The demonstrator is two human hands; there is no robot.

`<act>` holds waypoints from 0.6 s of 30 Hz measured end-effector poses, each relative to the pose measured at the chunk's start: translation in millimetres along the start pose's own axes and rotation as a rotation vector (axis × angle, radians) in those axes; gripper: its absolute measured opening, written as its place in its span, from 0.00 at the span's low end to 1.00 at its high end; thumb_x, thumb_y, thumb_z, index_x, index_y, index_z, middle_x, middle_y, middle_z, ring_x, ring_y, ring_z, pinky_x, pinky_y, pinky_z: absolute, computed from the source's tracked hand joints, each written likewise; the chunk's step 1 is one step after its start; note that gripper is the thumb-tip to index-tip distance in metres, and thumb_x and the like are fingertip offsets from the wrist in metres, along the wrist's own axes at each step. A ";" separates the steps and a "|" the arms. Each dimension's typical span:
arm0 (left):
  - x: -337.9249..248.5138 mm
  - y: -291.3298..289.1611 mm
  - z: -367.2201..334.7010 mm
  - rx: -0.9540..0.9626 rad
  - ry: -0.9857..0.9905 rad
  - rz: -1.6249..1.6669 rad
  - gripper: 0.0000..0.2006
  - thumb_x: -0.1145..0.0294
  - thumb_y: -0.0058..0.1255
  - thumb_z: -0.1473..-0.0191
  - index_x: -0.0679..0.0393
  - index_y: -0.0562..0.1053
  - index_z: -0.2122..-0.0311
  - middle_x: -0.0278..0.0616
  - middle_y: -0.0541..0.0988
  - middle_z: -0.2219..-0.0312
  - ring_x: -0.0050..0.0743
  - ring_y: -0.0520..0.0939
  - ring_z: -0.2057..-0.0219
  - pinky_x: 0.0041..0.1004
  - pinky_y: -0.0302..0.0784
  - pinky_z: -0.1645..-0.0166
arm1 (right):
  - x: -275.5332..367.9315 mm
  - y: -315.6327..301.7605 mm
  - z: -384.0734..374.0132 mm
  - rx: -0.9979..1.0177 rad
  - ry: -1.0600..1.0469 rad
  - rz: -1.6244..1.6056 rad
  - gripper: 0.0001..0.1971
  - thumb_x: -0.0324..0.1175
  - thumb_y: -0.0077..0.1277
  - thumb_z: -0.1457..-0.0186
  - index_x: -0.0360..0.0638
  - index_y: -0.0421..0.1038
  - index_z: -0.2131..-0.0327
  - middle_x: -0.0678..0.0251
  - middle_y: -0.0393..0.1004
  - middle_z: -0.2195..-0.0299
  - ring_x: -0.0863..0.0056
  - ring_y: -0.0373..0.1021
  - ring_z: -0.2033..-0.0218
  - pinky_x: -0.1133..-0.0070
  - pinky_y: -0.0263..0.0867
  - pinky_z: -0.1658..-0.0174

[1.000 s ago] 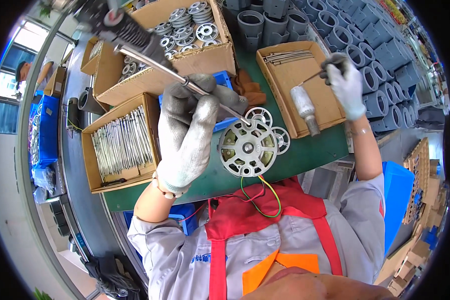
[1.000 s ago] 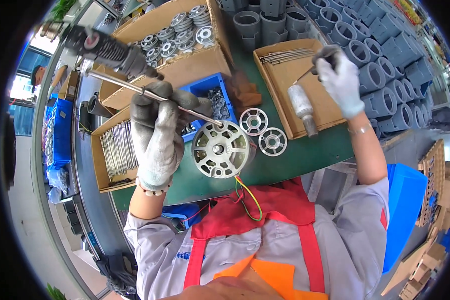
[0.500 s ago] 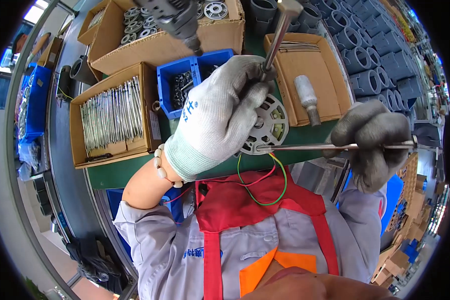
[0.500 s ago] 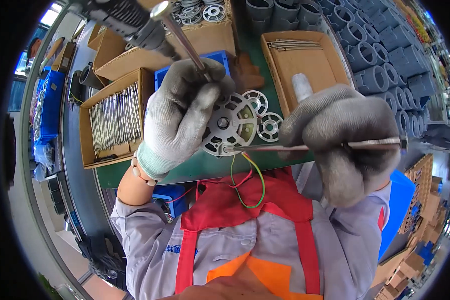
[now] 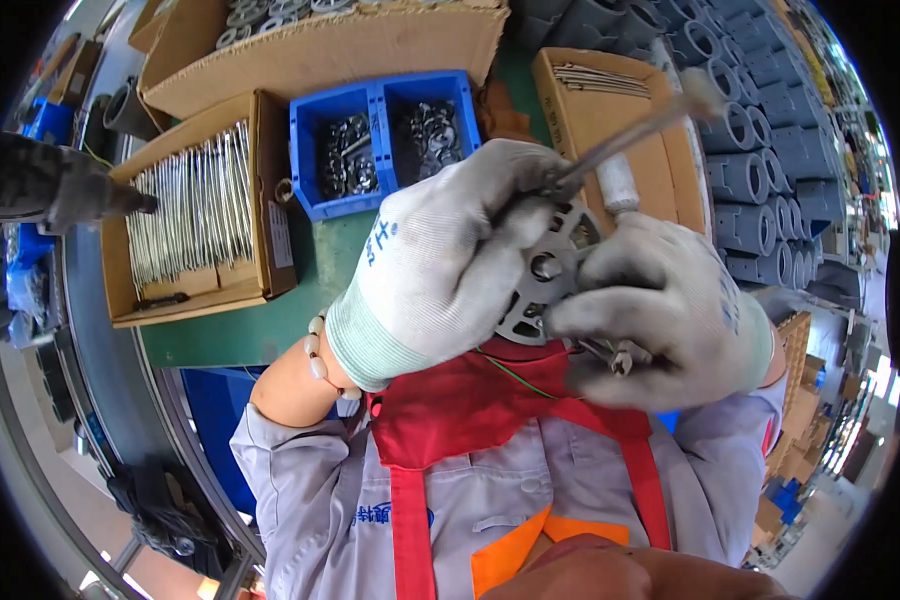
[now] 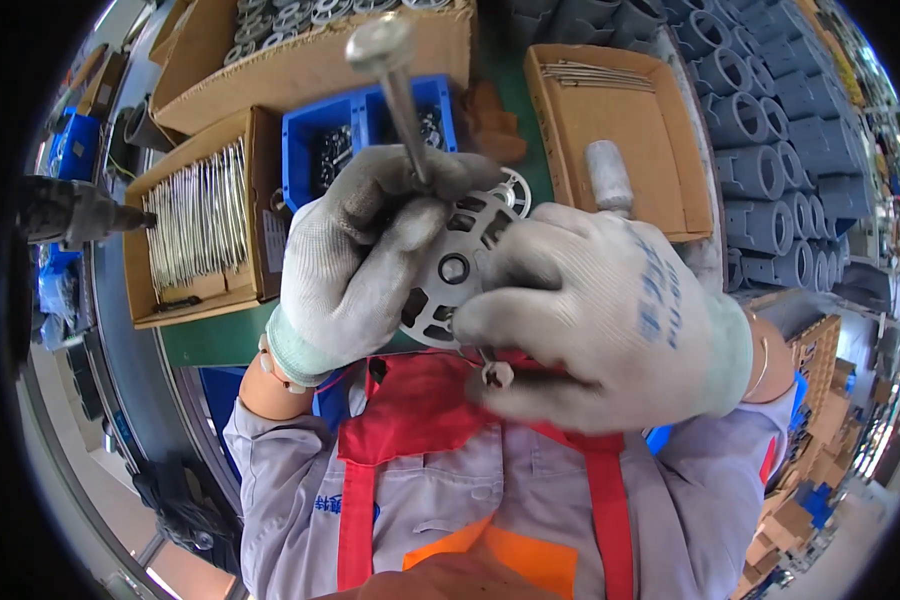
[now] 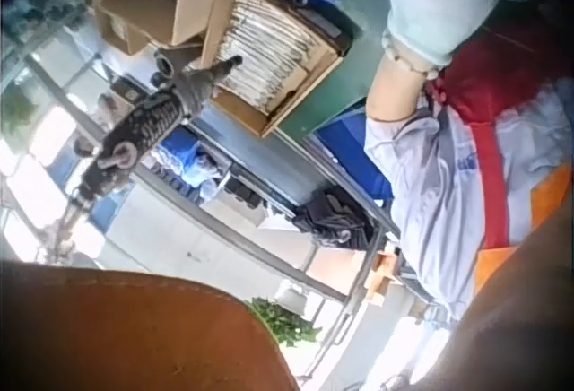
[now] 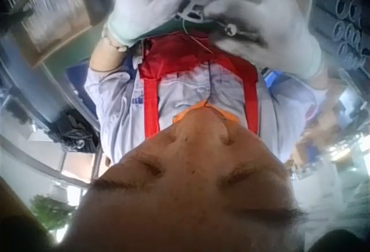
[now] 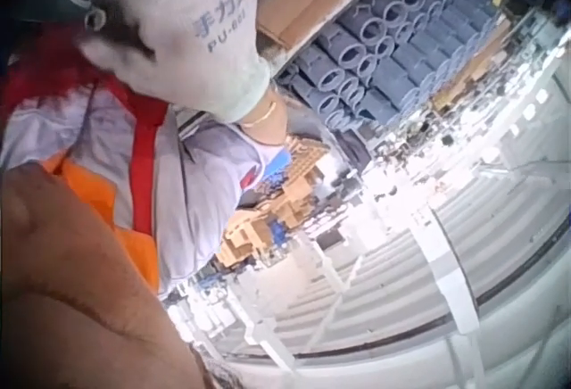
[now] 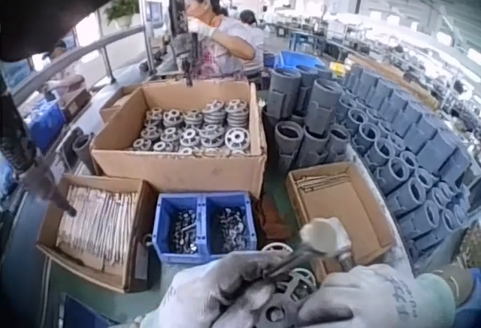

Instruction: The person assembles motors by inserting rotors into casings, adding washers and end caps, inserting long bolts through the assemblies, tightening the fasteners using a power tool, and placing the completed motors onto a conveyor.

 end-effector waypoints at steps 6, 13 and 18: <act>3.1 -4.0 2.0 -0.064 0.209 -0.191 0.12 0.81 0.42 0.40 0.69 0.71 0.53 0.49 0.81 0.61 0.27 0.82 0.62 0.24 0.77 0.57 | -3.4 10.8 6.7 -0.305 -0.050 -0.007 0.18 0.43 0.64 0.59 0.41 0.77 0.66 0.63 0.73 0.68 0.69 0.70 0.74 0.79 0.62 0.74; -4.9 -2.9 -0.1 -0.073 0.215 -0.270 0.13 0.85 0.43 0.45 0.69 0.72 0.55 0.48 0.82 0.66 0.31 0.85 0.68 0.25 0.80 0.63 | -6.0 15.3 3.1 -0.381 -0.136 -0.033 0.13 0.31 0.67 0.68 0.49 0.81 0.72 0.68 0.71 0.72 0.76 0.68 0.73 0.80 0.58 0.75; -3.0 -1.9 0.8 -0.081 0.208 -0.256 0.12 0.85 0.43 0.46 0.70 0.73 0.56 0.49 0.82 0.66 0.31 0.85 0.68 0.24 0.79 0.63 | -0.7 13.7 1.1 -0.227 -0.036 0.105 0.19 0.35 0.67 0.72 0.51 0.81 0.68 0.73 0.72 0.73 0.75 0.68 0.74 0.78 0.60 0.73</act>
Point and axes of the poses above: each hand's wrist, its own z-axis away from the middle knuckle, its own y-axis out of the palm, x = y × z, the point moved 3 cm from there along -z, towards the middle knuckle
